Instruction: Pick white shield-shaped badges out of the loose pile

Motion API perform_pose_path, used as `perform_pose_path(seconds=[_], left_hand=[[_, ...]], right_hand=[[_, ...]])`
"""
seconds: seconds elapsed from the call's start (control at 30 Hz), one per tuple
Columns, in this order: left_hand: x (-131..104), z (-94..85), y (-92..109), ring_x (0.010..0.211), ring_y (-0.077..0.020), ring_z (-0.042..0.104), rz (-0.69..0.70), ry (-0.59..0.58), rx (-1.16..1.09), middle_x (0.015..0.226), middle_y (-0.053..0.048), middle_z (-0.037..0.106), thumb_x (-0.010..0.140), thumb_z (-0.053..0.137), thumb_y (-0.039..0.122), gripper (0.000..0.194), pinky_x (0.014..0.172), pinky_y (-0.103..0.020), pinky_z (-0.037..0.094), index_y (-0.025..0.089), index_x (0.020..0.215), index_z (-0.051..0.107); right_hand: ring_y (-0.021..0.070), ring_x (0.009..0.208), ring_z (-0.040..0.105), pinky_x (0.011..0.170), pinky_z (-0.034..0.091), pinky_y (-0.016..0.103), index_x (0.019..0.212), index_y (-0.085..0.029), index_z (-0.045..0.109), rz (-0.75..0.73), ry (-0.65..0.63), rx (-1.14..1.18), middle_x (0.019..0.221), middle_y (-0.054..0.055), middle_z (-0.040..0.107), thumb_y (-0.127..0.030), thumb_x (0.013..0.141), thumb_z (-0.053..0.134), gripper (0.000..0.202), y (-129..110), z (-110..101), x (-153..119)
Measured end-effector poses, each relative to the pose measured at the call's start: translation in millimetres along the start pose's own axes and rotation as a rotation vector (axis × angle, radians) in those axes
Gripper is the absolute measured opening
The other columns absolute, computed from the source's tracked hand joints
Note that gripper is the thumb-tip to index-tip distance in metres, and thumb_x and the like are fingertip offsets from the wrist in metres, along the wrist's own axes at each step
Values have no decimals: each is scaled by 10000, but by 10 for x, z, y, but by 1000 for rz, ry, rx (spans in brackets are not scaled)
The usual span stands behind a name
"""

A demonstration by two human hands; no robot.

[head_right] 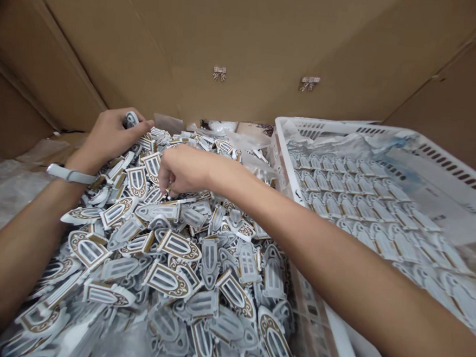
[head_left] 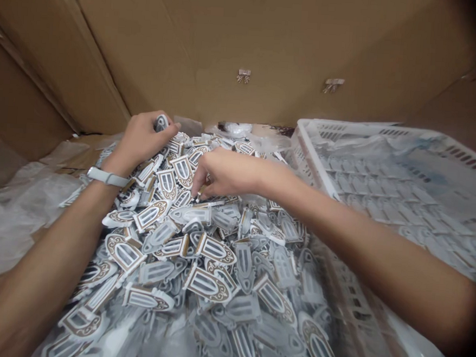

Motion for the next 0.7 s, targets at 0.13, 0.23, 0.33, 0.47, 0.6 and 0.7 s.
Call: perform_pose_path(seconds=[0.13, 0.23, 0.33, 0.47, 0.6, 0.7], left_hand=[[-8, -6, 12, 855, -250, 648, -5, 4, -12, 846, -62, 708, 914, 604, 569, 372, 842, -418, 481, 215, 843, 694], [-10, 1, 12, 858, -255, 649, -13, 0, -7, 843, -67, 703, 910, 600, 586, 387, 849, -426, 487, 216, 844, 696], [-5, 4, 10, 841, -242, 640, -4, 1, -8, 833, -59, 698, 915, 605, 583, 384, 832, -418, 475, 216, 836, 687], [-2, 5, -1, 837, -230, 631, 1, 1, -4, 838, -52, 694, 922, 596, 576, 382, 823, -410, 464, 213, 843, 685], [-6, 13, -9, 849, -237, 635, -7, -4, 2, 845, -55, 699, 915, 600, 585, 383, 822, -408, 457, 218, 845, 685], [-4, 13, 1, 834, -229, 627, 6, 1, 3, 832, -54, 693, 923, 602, 571, 371, 805, -404, 443, 219, 833, 678]], right_hand=[[155, 871, 684, 859, 483, 308, 1118, -156, 876, 20, -7, 1, 1030, 62, 818, -78, 850, 789, 292, 1, 18, 13], [156, 903, 680, 860, 475, 300, 1100, -136, 867, 45, -10, -5, 1048, 67, 814, -78, 840, 812, 273, 15, 30, 23], [154, 851, 649, 814, 450, 304, 1088, -129, 859, 70, -2, -31, 1005, 73, 803, -124, 835, 835, 254, 37, 31, 12], [137, 762, 584, 747, 406, 311, 968, -127, 846, 42, 11, -82, 898, 58, 770, -212, 848, 852, 147, 41, 21, -13], [141, 760, 578, 743, 395, 311, 958, -129, 842, 46, 11, -95, 891, 62, 764, -224, 862, 842, 134, 58, 17, -21], [152, 752, 578, 728, 391, 323, 965, -132, 839, 59, 6, -105, 885, 67, 759, -274, 866, 857, 173, 62, 31, -12]])
Point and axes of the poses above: each hand's wrist, its own x-axis towards the middle knuckle, its own z-axis out of the palm, y = z × x, the point moved 7 cm from there along x, towards the middle knuckle
